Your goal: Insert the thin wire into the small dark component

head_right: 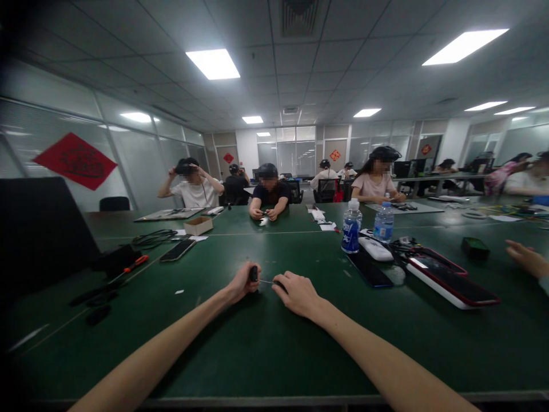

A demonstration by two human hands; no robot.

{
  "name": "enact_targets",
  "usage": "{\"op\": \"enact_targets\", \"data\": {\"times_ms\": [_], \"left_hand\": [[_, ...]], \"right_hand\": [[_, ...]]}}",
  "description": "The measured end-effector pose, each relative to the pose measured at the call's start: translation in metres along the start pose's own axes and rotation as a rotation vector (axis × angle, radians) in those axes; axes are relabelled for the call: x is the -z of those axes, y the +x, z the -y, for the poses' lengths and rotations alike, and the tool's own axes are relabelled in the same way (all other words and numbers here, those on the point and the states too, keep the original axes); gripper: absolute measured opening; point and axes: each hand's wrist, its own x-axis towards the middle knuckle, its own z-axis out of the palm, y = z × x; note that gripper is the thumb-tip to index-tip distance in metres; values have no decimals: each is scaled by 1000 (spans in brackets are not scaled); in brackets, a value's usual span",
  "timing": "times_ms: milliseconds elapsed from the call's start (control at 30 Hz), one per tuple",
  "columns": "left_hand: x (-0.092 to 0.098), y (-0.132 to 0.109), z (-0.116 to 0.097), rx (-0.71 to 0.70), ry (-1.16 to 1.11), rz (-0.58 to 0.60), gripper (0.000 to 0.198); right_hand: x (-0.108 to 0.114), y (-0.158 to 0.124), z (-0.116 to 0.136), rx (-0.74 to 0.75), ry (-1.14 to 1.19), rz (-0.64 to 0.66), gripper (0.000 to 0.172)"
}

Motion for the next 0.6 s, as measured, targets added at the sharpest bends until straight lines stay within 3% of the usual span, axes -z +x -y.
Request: {"op": "enact_targets", "data": {"times_ms": [267,600], "left_hand": [[-9,-2,2,-47,70,-50,42],[-14,-6,1,-123,162,-66,45]], "right_hand": [[5,0,4,12,-17,19,37],[3,-2,5,36,-9,17,36]]}}
